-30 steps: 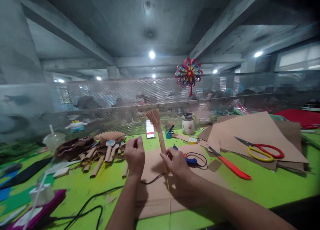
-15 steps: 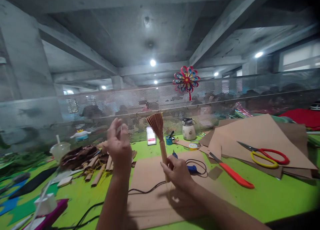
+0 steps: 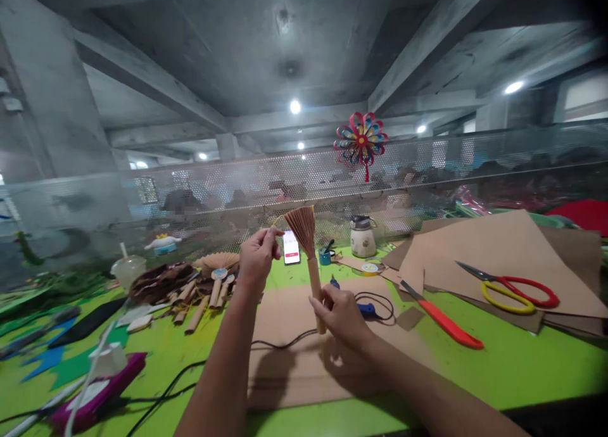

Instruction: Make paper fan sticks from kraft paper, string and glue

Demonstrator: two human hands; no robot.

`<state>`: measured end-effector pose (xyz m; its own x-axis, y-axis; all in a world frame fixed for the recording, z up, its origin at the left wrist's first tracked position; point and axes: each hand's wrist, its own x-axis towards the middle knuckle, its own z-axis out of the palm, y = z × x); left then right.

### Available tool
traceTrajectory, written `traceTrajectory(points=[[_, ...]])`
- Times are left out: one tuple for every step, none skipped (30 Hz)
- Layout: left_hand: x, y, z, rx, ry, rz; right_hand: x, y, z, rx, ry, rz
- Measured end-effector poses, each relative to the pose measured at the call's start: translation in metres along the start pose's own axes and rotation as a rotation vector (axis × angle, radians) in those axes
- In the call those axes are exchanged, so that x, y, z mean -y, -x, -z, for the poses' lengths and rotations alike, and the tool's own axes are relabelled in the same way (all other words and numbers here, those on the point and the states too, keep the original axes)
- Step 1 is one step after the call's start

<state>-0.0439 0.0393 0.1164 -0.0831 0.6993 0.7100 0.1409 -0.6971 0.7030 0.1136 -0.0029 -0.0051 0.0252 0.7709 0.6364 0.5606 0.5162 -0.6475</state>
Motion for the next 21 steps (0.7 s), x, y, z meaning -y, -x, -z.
traceTrajectory(points=[[-0.001, -0.001, 0.000, 0.002, 0.017, 0.016, 0.000, 0.000, 0.000, 0.009, -0.014, 0.003], [-0.002, -0.003, 0.001, -0.002, 0.036, 0.028, 0.000, 0.001, 0.000, 0.020, -0.029, 0.010], [-0.004, -0.006, 0.001, -0.012, 0.056, 0.039, 0.001, 0.001, 0.000, 0.033, -0.046, 0.017], [-0.006, -0.009, 0.001, -0.028, 0.074, 0.051, 0.001, 0.001, 0.000, 0.049, -0.063, 0.021], [-0.007, -0.013, 0.001, -0.049, 0.086, 0.065, 0.000, 0.001, 0.001, 0.066, -0.082, 0.022], [-0.009, -0.017, 0.002, -0.074, 0.098, 0.075, 0.000, 0.000, 0.001, 0.081, -0.102, 0.021], [-0.010, -0.022, 0.002, -0.103, 0.093, 0.073, 0.000, 0.000, 0.002, 0.096, -0.123, 0.018], [-0.010, -0.026, 0.003, -0.126, 0.091, 0.073, 0.000, -0.001, 0.003, 0.115, -0.145, 0.015], [-0.010, -0.031, 0.003, -0.151, 0.108, 0.077, 0.000, -0.001, 0.004, 0.132, -0.162, 0.014], [-0.010, -0.036, 0.004, -0.153, 0.133, 0.084, -0.001, -0.001, 0.005, 0.151, -0.171, 0.012], [-0.008, -0.041, 0.004, -0.142, 0.162, 0.098, -0.001, -0.002, 0.005, 0.169, -0.174, 0.011], [-0.007, -0.044, 0.003, -0.127, 0.195, 0.122, -0.001, -0.002, 0.006, 0.186, -0.174, 0.005], [-0.005, -0.047, 0.003, -0.124, 0.227, 0.152, -0.001, -0.002, 0.006, 0.197, -0.174, -0.005], [-0.002, -0.049, 0.003, -0.127, 0.248, 0.184, -0.001, -0.002, 0.007, 0.202, -0.175, -0.014], [0.000, -0.050, 0.003, -0.133, 0.260, 0.213, -0.002, -0.002, 0.007, 0.201, -0.182, -0.022], [0.003, -0.050, 0.003, -0.148, 0.263, 0.232, -0.002, -0.002, 0.006, 0.199, -0.197, -0.027], [0.007, -0.047, 0.005, -0.181, 0.257, 0.235, -0.003, -0.003, 0.006, 0.199, -0.223, -0.031], [0.010, -0.043, 0.007, -0.219, 0.242, 0.227, -0.003, -0.003, 0.005, 0.202, -0.259, -0.034], [0.015, -0.038, 0.010, -0.315, 0.227, 0.190, -0.003, -0.003, 0.005, 0.211, -0.305, -0.039], [0.019, -0.030, 0.013, -0.443, 0.195, 0.136, -0.003, -0.004, 0.005, 0.226, -0.361, -0.049], [0.025, -0.022, 0.017, -0.573, 0.131, 0.086, -0.003, -0.004, 0.005, 0.246, -0.423, -0.064]])
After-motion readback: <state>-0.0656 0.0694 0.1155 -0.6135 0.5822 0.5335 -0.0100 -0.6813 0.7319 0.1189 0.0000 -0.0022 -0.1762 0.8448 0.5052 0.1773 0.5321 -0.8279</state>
